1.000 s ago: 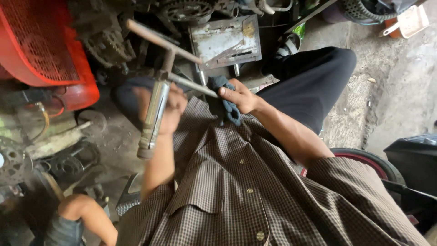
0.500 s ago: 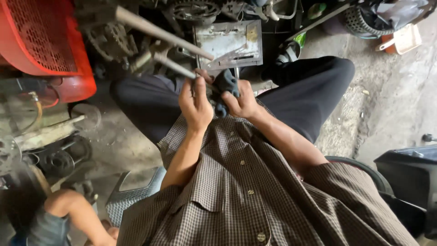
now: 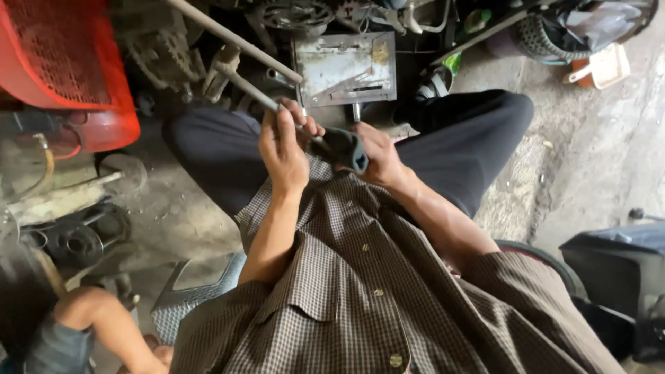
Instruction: The person sits cross-legged on the floor and cleans a metal mechanical part using a dark cloth. They wipe the part repeatedly, then place it on a metal tray. They pick up a long metal rod from a nearby tool rack and wipe it with the cloth before placing it back.
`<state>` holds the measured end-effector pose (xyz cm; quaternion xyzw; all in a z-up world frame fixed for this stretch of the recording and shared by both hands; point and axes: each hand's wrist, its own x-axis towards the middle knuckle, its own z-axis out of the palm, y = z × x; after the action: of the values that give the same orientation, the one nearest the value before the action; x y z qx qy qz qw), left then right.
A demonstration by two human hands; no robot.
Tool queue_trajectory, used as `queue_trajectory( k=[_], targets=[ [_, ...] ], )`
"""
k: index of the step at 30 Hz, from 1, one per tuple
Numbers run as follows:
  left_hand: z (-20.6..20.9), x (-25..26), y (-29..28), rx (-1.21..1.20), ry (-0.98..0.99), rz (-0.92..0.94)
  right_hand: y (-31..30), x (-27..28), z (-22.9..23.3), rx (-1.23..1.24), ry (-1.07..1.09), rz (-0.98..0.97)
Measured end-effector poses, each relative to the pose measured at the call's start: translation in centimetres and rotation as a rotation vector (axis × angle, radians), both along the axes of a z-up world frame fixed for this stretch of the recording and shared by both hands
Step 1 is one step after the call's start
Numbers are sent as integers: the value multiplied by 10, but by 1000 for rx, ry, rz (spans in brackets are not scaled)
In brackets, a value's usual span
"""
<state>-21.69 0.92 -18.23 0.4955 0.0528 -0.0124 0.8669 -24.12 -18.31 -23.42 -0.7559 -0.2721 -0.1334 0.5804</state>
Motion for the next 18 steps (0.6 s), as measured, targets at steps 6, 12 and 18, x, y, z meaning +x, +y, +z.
queue_trajectory(
  k=[6, 12, 18],
  targets=[
    [-14, -1, 27, 130, -26, -84, -41, -11, -82, -13, 357, -138],
    [-41, -15, 34, 600, -99, -222, -20, 4, -55, 1001, 990, -256],
    [-98, -27, 41, 1066, -232, -241, 29, 20, -53, 777, 1055, -321]
  ],
)
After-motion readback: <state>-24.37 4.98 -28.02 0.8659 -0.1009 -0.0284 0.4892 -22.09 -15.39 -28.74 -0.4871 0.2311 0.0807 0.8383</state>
